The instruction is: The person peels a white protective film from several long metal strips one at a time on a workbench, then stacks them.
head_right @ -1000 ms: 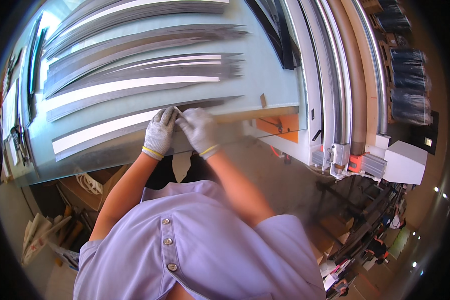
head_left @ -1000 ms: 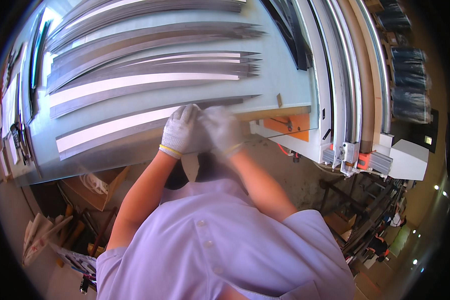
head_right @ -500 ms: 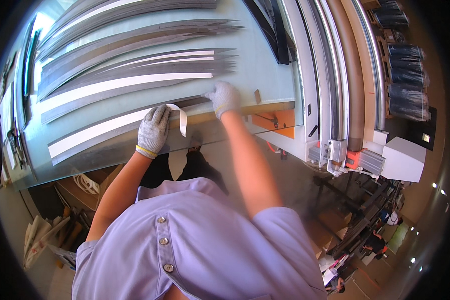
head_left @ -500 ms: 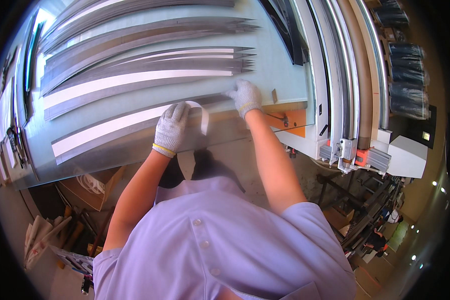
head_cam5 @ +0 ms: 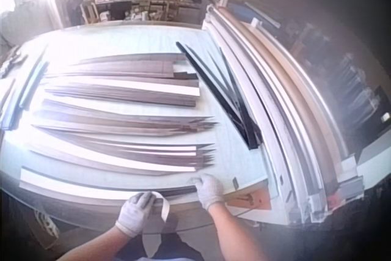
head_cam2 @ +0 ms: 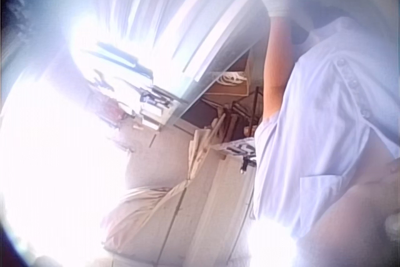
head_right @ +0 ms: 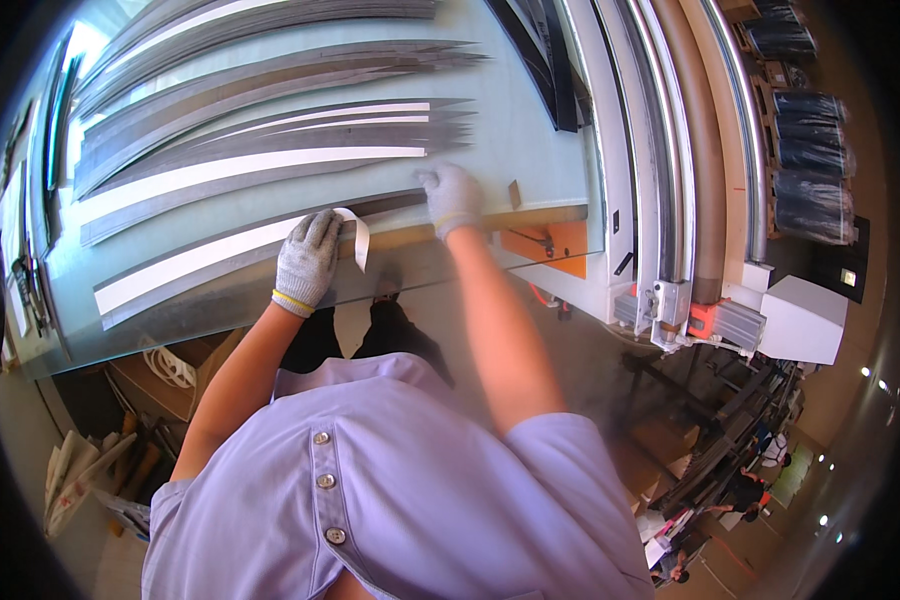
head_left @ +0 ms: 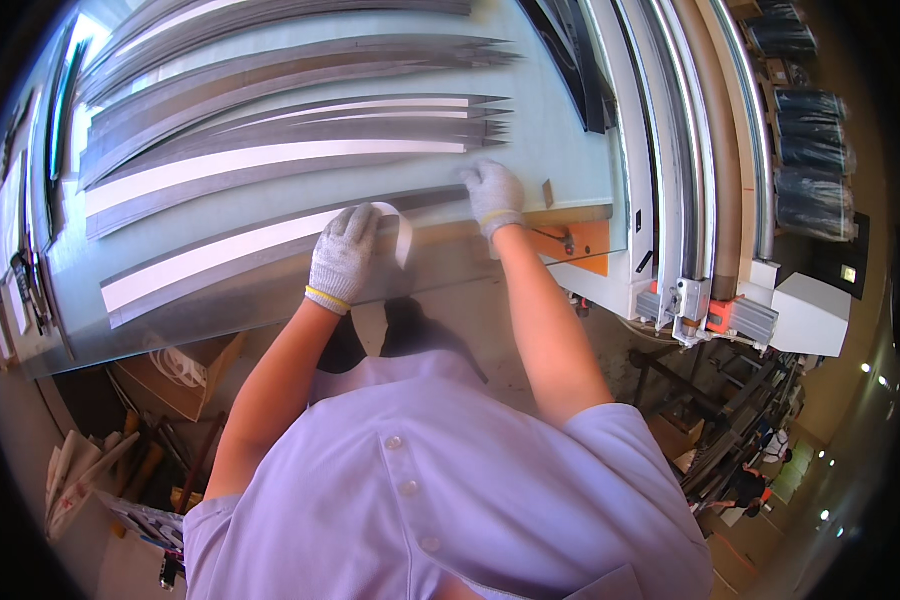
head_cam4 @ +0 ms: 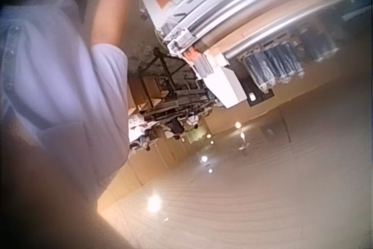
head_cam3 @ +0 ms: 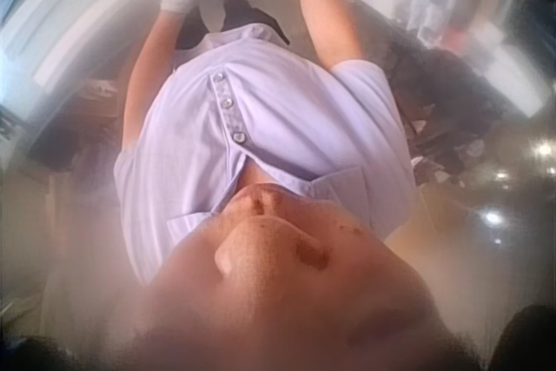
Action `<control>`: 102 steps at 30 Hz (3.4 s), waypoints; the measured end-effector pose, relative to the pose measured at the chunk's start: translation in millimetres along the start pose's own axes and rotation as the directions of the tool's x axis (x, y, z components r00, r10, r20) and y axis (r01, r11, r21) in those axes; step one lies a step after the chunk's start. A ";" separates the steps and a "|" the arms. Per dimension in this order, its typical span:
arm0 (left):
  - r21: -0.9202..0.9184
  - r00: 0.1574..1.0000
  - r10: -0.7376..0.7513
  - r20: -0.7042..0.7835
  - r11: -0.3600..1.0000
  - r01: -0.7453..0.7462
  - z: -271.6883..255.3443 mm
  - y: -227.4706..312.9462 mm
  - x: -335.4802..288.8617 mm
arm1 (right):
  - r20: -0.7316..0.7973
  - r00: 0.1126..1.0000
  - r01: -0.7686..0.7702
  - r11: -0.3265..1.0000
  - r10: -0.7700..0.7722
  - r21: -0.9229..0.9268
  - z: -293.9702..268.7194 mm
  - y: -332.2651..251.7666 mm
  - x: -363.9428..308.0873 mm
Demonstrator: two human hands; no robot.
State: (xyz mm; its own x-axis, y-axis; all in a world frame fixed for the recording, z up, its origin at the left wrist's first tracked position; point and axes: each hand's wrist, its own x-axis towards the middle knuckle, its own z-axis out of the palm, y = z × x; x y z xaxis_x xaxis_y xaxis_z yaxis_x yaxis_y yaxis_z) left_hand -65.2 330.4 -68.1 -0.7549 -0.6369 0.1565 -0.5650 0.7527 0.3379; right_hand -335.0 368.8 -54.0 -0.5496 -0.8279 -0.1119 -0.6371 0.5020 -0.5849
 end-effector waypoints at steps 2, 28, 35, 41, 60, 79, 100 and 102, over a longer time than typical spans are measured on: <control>-0.011 1.000 0.003 0.001 1.000 -0.003 0.0 -0.2 -0.2 | 0.041 0.993 -0.113 0.988 0.109 0.101 -6.0 -0.7 -0.5; 0.021 0.997 0.075 -0.020 0.997 -0.074 -30.2 -69.0 -45.5 | -0.011 0.757 0.632 0.737 -0.653 -0.241 45.0 -141.1 -163.4; 0.039 0.998 0.066 0.019 0.997 -0.067 -63.7 -128.7 -87.5 | 0.069 0.739 0.668 0.716 -0.670 -0.204 37.6 -192.1 -251.4; 0.001 0.998 0.061 0.003 0.998 -0.061 -85.9 -158.5 -114.5 | 0.059 0.902 0.431 0.900 -0.428 -0.067 36.4 -209.6 -298.3; -0.131 0.995 -0.100 -0.014 0.987 0.097 -82.5 -160.6 -122.7 | 0.036 0.830 0.528 0.765 -0.556 -0.369 158.7 -260.7 -170.9; 0.056 0.982 -0.106 -0.157 0.992 0.116 -143.1 -257.9 -199.8 | 0.228 0.609 0.789 0.549 -0.760 -0.277 118.6 -326.6 -302.4; -0.147 0.986 -0.163 0.044 0.975 0.167 -142.5 -244.2 -209.3 | 0.150 0.821 0.556 0.714 -0.551 -0.425 243.6 -360.3 -191.1; -0.127 0.979 -0.178 0.097 0.974 0.189 -156.5 -243.8 -209.0 | 0.143 0.771 0.617 0.673 -0.620 -0.409 236.4 -364.7 -198.7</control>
State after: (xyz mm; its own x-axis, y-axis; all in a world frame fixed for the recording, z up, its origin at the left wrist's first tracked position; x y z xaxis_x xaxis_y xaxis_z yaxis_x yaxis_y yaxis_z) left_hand 282.4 253.9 -37.9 -0.6710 -0.7414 0.0034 -0.6507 0.5911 0.4766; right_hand 134.3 291.1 -8.3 0.0486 -0.9857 0.1611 -0.9885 -0.0706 -0.1338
